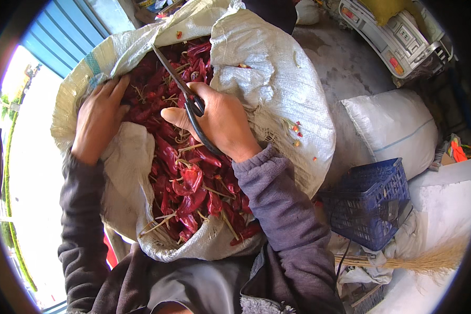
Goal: The person sits on the floor with a large sack of dried red peppers on their lap. They use shears to cut the stems off individual peppers and drop the trimmed peppers back into the sack.
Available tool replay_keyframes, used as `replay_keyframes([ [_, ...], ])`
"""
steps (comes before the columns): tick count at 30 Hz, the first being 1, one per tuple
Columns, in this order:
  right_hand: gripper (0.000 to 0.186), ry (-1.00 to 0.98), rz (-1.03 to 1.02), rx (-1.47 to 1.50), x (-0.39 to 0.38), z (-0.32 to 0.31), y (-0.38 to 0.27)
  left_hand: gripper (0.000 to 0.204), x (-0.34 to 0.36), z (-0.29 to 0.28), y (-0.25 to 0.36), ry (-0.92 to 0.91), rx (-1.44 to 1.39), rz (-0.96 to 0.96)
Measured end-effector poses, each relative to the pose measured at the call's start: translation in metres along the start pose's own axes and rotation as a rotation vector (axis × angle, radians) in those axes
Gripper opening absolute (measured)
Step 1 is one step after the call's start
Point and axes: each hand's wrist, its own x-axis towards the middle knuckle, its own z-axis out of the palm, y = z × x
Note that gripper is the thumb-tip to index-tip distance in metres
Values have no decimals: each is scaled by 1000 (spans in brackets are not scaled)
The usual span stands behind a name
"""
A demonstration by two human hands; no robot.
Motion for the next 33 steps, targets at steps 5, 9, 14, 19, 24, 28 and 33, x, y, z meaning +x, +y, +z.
replay_keyframes([
  [5, 73, -11, 41, -3, -5, -2, 8, 55, 25, 25, -9, -147, -99, -169],
  [9, 75, -42, 63, 29, -5, -4, 4, 58, 25, 30, -29, -247, -337, -238],
  [14, 65, 35, -10, 13, -1, -2, 15, 55, 18, 10, -16, -236, -530, -291],
  [19, 68, -10, -10, 52, -8, -14, 2, 44, 20, -4, 12, -118, -872, -406],
  [24, 85, -14, -117, -18, -28, -22, -13, 41, 30, 9, 50, 83, -1406, -386],
  [28, 93, 45, -30, -151, -44, -27, -27, 48, 29, 38, 77, 109, -1783, -471],
  [33, 87, 99, -21, -326, -50, -35, -27, 46, 23, 40, 75, 60, -1859, -500],
])
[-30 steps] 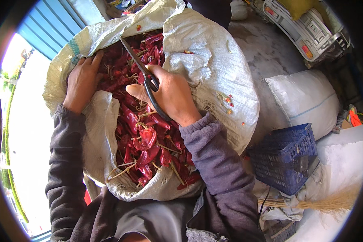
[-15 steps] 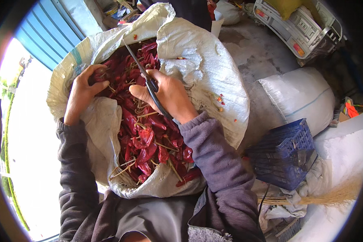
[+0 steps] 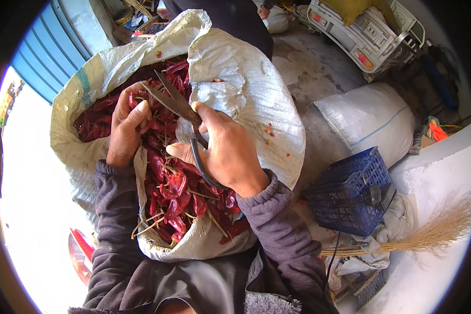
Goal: The person sits on the floor with a large sack of dried red peppers on their lap. They use shears to cut the stems off individual peppers and drop the trimmed peppers back into the sack.
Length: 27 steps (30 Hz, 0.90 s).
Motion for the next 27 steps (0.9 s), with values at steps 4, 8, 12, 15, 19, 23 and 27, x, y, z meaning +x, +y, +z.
replay_keyframes([
  [4, 84, -14, 14, 31, -1, 5, -3, 35, 1, -12, -11, -5, -150, -12],
  [8, 81, 13, -45, -7, 1, 13, 2, 31, 0, -14, -14, -26, -307, 29],
  [12, 80, -43, -3, -27, 2, 11, -3, 31, -1, -16, -15, -26, -381, 48],
  [15, 80, -55, 5, -36, 4, 9, -5, 29, 0, -18, -21, -40, -376, 74],
  [19, 81, -24, -46, -83, 4, 10, -1, 33, -1, -16, -22, -17, -303, 76],
  [23, 80, -23, -47, -112, 2, 11, -1, 40, 0, -12, -22, -4, -189, 104],
  [27, 80, -10, 10, 7, 0, 11, -1, 44, -1, -7, -17, 67, -102, 77],
])
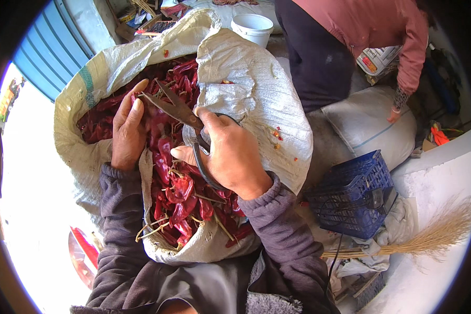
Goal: The person sits on the floor with a large sack of dried red peppers on their lap. They use shears to cut the stems off individual peppers and drop the trimmed peppers back into the sack.
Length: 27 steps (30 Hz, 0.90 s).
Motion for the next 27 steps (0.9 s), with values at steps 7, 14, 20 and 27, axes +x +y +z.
replay_keyframes([
  [7, 75, -39, -65, -147, 0, 0, -2, 33, -1, -7, 5, 30, -261, -57],
  [14, 79, -46, -110, -268, 6, 5, -18, 36, -3, -16, 1, -44, -372, -86],
  [20, 76, -58, -131, -379, 12, 11, -23, 35, -8, -14, 3, -51, -481, -174],
  [27, 65, -6, -149, -419, 11, 14, -18, 26, -10, -21, 0, -206, -510, -197],
])
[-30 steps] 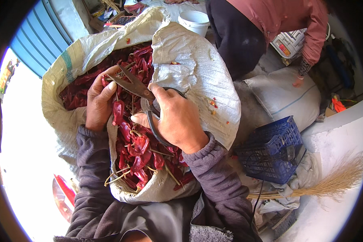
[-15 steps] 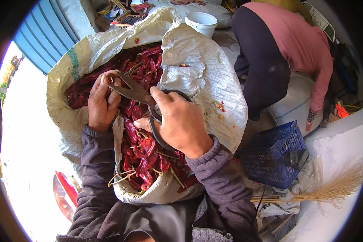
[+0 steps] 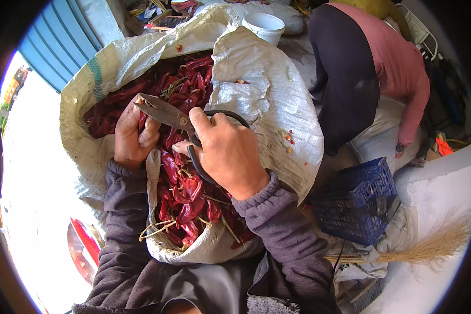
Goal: The person sits on the floor with a large sack of dried red peppers on their lap. They use shears to cut the stems off individual peppers and drop the trimmed peppers back into the sack.
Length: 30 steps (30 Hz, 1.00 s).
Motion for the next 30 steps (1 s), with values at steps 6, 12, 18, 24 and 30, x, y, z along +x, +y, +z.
replay_keyframes([
  [6, 43, -85, 209, 790, -4, 4, 11, 28, 4, 7, -4, 79, 225, 5],
  [12, 52, 56, 281, 961, 5, -32, 21, 27, 0, -3, -5, 23, 139, 41],
  [18, 87, -9, -59, 97, -3, -27, 15, 26, 1, -5, -7, -11, 40, 62],
  [24, 82, 13, -71, -3, -9, -18, 18, 29, 0, -7, -5, 4, -64, 33],
  [30, 70, 36, -72, -49, -4, -14, 5, 29, 0, -6, -6, -16, -28, 29],
])
